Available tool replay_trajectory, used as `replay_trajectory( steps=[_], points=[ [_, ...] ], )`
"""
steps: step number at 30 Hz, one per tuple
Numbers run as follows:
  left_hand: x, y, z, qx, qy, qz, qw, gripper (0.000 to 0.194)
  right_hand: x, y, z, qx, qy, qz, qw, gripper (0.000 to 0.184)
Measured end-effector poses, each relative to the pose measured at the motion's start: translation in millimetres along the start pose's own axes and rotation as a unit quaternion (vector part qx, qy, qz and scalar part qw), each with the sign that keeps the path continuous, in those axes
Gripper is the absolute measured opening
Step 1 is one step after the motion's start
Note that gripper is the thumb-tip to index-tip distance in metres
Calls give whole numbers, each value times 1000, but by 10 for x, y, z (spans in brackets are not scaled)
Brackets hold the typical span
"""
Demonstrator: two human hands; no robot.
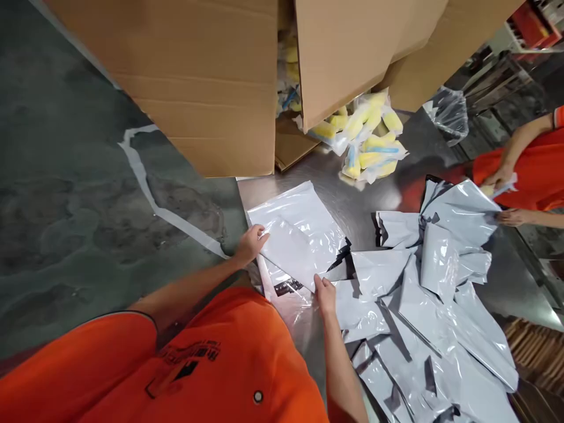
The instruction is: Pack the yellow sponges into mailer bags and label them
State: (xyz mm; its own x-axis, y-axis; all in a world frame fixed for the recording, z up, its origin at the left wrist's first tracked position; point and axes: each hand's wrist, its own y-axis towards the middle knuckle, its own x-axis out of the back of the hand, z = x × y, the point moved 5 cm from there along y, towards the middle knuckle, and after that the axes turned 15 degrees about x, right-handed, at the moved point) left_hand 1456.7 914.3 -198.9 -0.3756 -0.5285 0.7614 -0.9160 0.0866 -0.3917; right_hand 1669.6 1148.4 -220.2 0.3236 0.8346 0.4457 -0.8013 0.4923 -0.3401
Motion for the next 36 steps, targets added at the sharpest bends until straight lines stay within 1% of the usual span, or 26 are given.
replay_trajectory(
  steps=[2, 3, 4, 5, 6, 8, 9, 10, 11, 12, 13, 15, 17, 19, 20, 21, 22, 23, 24, 25, 26, 29, 31, 33, 34, 36],
  points=[
    [-38, -174, -142, -121, 20, -10, 992, 36, 6, 5, -44, -33, -13, 4, 999, 49],
    [-93, -267, -198, -181, 35, -3, 983, 41, 34, 4, -42, -38, -34, 12, 999, 48],
    [-167, -348, -228, -228, 55, 8, 972, 44, 82, 5, -14, -33, -62, 17, 997, 45],
    [-250, -405, -232, -256, 76, 21, 963, 46, 152, 8, 40, -20, -93, 14, 995, 41],
    [-333, -447, -222, -282, 102, 27, 953, 48, 241, 16, 124, -3, -125, -5, 992, 38],
    [-476, -474, -167, -312, 146, 27, 938, 51, 412, 60, 404, 56, -184, -77, 978, 38],
    [-527, -466, -133, -316, 155, 25, 936, 52, 447, 107, 595, 98, -207, -108, 967, 40],
    [-562, -454, -104, -318, 158, 23, 935, 53, 416, 182, 804, 147, -224, -115, 956, 40],
    [-584, -442, -83, -318, 157, 20, 935, 54, 311, 291, 1014, 196, -236, -92, 947, 39],
    [-594, -433, -69, -316, 155, 17, 936, 54, 141, 427, 1210, 239, -245, -44, 939, 38],
    [-595, -430, -64, -312, 153, 17, 938, 53, -77, 582, 1379, 270, -257, 19, 928, 36],
    [-568, -441, -74, -299, 148, 19, 942, 52, -534, 916, 1610, 287, -299, 130, 901, 33],
    [-511, -462, -112, -286, 135, 28, 948, 50, -902, 1219, 1717, 273, -336, 195, 880, 28],
    [-426, -454, -178, -265, 94, 43, 959, 47, -1120, 1418, 1731, 257, -356, 236, 867, 21],
    [-377, -422, -216, -243, 53, 56, 967, 44, -1166, 1467, 1718, 256, -359, 249, 862, 18],
    [-328, -357, -243, -197, -8, 73, 978, 39, -1172, 1484, 1698, 259, -363, 256, 858, 17],
    [-288, -267, -257, -132, -81, 91, 984, 33, -1142, 1472, 1677, 264, -364, 253, 857, 17],
    [-269, -167, -261, -57, -154, 109, 980, 27, -1088, 1436, 1662, 274, -360, 243, 858, 18],
    [-272, -68, -265, 14, -217, 127, 968, 23, -1023, 1382, 1652, 285, -352, 230, 861, 19],
    [-293, 21, -279, 70, -262, 142, 952, 22, -959, 1317, 1645, 296, -344, 219, 864, 21],
    [-323, 100, -306, 105, -291, 154, 939, 23, -906, 1250, 1640, 304, -335, 212, 866, 22],
    [-418, 255, -404, 125, -322, 178, 922, 23, -830, 1109, 1634, 321, -306, 215, 870, 25],
    [-461, 286, -417, 137, -337, 182, 913, 24, -821, 1100, 1637, 316, -285, 219, 878, 26],
    [-471, 279, -408, 147, -346, 182, 909, 26, -822, 1140, 1656, 303, -286, 215, 883, 27],
    [-463, 268, -403, 149, -348, 182, 908, 28, -829, 1164, 1673, 298, -300, 212, 881, 27],
    [-428, 244, -396, 149, -347, 180, 908, 30, -870, 1196, 1720, 295, -343, 223, 863, 26]
  ],
)
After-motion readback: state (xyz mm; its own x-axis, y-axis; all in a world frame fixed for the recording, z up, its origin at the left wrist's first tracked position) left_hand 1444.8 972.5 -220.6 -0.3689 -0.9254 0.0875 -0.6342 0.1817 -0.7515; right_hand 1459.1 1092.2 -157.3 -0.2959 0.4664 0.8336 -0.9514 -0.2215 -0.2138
